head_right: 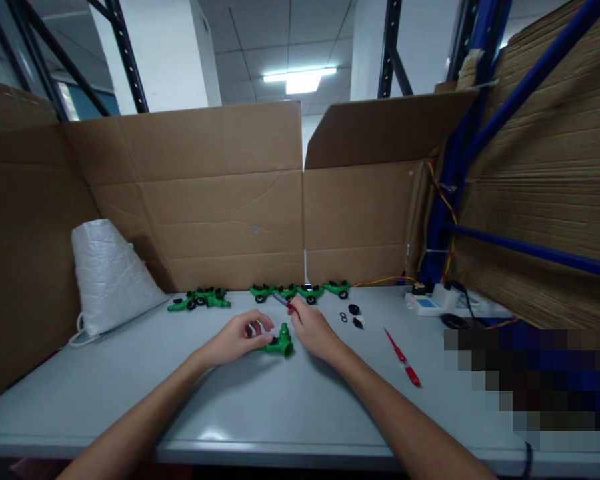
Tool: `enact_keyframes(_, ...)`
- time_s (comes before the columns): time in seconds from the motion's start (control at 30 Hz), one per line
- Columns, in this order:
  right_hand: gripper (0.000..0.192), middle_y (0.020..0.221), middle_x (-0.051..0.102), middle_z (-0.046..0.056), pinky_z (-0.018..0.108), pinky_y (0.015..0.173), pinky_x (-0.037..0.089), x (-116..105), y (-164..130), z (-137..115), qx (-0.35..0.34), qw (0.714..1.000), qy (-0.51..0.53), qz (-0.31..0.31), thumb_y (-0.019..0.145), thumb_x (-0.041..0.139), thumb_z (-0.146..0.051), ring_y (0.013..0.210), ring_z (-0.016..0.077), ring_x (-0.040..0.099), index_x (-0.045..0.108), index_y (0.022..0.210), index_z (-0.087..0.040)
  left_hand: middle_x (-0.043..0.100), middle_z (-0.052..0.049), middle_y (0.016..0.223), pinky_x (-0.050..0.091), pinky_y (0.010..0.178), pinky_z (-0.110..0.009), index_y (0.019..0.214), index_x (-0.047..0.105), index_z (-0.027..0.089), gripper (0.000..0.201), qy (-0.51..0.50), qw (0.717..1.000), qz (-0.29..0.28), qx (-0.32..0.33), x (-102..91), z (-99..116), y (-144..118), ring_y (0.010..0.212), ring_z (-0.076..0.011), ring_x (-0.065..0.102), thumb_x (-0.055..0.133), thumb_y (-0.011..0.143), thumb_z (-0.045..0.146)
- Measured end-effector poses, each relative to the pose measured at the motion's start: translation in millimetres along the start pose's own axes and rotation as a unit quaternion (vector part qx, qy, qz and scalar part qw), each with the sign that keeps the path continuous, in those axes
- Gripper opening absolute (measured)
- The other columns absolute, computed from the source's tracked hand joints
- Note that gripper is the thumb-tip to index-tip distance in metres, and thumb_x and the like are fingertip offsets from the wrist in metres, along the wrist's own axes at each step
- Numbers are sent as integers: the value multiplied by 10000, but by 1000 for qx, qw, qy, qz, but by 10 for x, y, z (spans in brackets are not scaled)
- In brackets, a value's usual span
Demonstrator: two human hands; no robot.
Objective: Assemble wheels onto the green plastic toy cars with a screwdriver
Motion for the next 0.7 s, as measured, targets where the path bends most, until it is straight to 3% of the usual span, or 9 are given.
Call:
enact_keyframes(0.13,106,747,595,-18,288,657,378,37,26,-119,16,997,78,7,980,535,-252,687,177,558,580,891,-217,737,-76,1083,514,745,-270,1108,730,167,364,-20,999,-46,-19,-2,-97,-15,843,-175,657,828,853,408)
enact_keyframes(0.3,143,753,605,-7,284,636,403,82,-2,-180,24,982,180,-50,936,661,-328,688,163,531,641,879,-198,711,-34,885,487,684,-252,1062,743,156,321,13,998,-55,-23,30,-180,-24,742,-159,616,827,838,371)
enact_keyframes(0.4,181,800,641,10,281,636,424,122,-32,-203,33,971,223,-83,919,704,-359,696,161,552,652,890,-188,702,-28,872,473,674,-248,1068,739,153,329,11,998,-56,-19,30,-171,-20,737,-158,611,821,850,385)
enact_keyframes(0.7,144,785,628,-7,262,662,398,103,-57,-307,0,967,216,-133,931,697,-321,723,162,537,703,908,-179,678,-23,833,445,665,-244,1053,745,146,356,-29,998,-53,-19,44,-131,-14,718,-144,568,756,929,479)
Point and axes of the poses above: each hand's wrist, its own y-axis towards the middle knuckle, its own x-axis out of the palm, z = x × y, the point moved 1 cm from there along y, towards the middle knuckle
